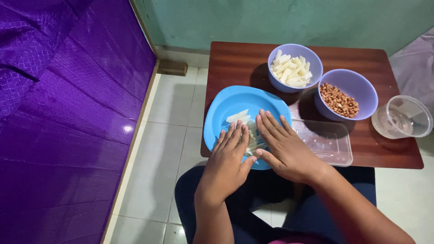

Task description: Manually wrapping small nuts or seeds into thin strips of white material on a small table.

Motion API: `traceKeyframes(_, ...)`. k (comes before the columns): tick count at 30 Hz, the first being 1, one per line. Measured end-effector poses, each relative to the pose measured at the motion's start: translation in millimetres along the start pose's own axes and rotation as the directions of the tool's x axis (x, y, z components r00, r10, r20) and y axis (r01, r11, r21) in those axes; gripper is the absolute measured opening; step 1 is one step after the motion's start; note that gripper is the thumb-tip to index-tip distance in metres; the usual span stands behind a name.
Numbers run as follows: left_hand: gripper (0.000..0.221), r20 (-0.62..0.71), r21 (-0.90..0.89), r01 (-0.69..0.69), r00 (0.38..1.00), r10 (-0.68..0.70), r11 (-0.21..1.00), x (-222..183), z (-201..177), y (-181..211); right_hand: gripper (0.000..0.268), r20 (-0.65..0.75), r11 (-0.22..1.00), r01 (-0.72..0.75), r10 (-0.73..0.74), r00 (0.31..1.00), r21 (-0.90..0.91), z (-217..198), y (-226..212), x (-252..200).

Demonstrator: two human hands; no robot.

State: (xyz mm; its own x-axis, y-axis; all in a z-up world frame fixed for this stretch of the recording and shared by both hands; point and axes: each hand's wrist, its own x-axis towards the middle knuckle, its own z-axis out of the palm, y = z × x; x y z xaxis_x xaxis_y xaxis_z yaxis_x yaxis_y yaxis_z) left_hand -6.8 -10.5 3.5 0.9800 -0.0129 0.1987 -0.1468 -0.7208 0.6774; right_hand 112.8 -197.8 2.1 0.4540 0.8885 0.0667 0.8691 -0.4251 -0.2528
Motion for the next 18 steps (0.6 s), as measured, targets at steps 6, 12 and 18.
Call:
traceKeyframes(6, 0.069, -0.011, -0.005, -0.008, 1.0, 0.008, 1.0, -0.7, -0.3, -0.9, 0.079, 0.007, 1.0, 0.002, -0.002, 1.0, -0.023, -0.4, -1.0, -1.0)
traceKeyframes(12, 0.068, -0.021, 0.007, -0.004, 1.0, 0.004, 1.0, -1.3, 2.1, -2.5, 0.08, 0.012, 0.999, -0.007, 0.007, 1.0, -0.031, -1.9, -1.9, -1.4)
traceKeyframes(18, 0.069, -0.022, -0.004, 0.039, 0.999, -0.039, 0.999, -1.1, -0.7, -2.9, 0.082, 0.045, 0.997, -0.071, 0.07, 0.997, 0.012, -5.9, -6.1, 2.6)
